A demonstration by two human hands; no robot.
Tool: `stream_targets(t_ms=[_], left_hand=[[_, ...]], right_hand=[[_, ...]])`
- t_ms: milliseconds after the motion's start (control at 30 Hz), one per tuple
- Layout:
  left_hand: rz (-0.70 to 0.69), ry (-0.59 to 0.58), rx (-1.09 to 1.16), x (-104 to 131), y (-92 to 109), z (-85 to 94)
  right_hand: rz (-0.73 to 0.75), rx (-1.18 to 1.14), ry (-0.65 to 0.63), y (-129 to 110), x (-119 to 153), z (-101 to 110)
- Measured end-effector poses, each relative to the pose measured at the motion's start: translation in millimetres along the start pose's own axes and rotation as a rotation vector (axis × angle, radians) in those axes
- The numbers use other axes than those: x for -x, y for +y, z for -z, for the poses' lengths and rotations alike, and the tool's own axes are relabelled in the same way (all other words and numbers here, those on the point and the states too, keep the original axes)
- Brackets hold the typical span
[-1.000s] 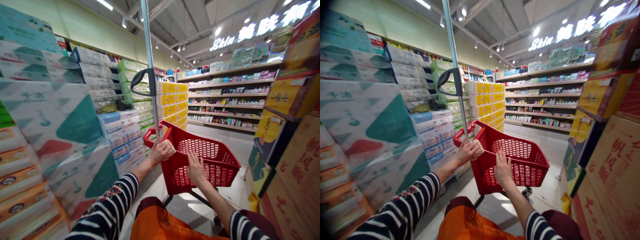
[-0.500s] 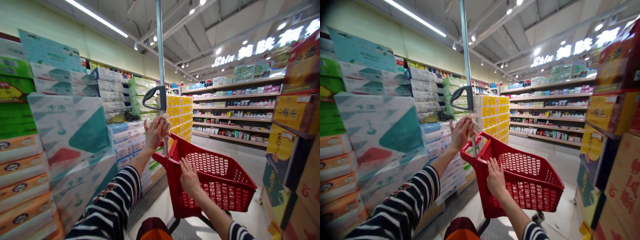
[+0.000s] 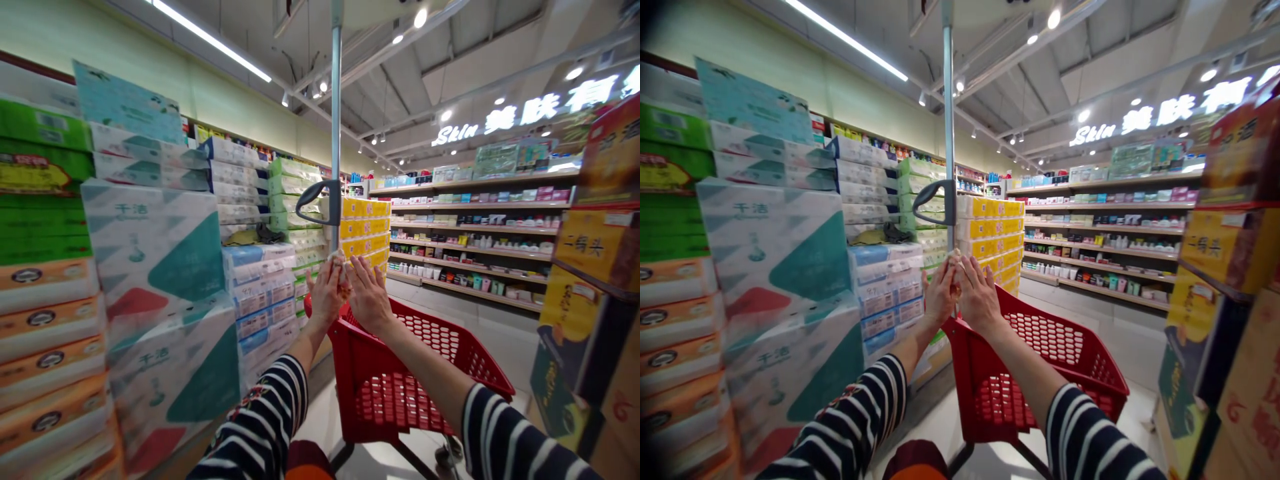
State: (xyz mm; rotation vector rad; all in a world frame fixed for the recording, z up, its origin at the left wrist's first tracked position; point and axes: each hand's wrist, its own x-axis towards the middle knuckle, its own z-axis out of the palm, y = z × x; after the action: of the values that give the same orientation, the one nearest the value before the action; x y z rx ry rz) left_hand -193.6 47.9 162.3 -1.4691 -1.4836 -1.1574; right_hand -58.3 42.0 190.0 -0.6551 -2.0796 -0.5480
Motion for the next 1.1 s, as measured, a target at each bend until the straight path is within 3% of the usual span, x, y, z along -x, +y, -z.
stream_targets(t_ms=[200, 433, 733, 933, 1100], left_hand=[[-0.035, -0.051, -0.073, 0, -15, -2.7], [-0.083, -0.179, -0.043, 35, -23, -10.0], [-0.003, -0.063, -0.059, 12, -50, -9.0], [0.043, -0.126, -0.067, 53, -48, -23.0], [-0.047, -0.215, -0.046, 85, -51, -18.3]], right_hand=[[0.020, 0.030, -0.048, -1, -1, -10], [0.053, 0.051, -0.144, -4, 10, -28], [0.034, 0.038, -0.092, -5, 11, -30], [0.027, 0.009, -0.075, -4, 22, -39], [0.004, 0.006, -0.093, -3, 29, -39]])
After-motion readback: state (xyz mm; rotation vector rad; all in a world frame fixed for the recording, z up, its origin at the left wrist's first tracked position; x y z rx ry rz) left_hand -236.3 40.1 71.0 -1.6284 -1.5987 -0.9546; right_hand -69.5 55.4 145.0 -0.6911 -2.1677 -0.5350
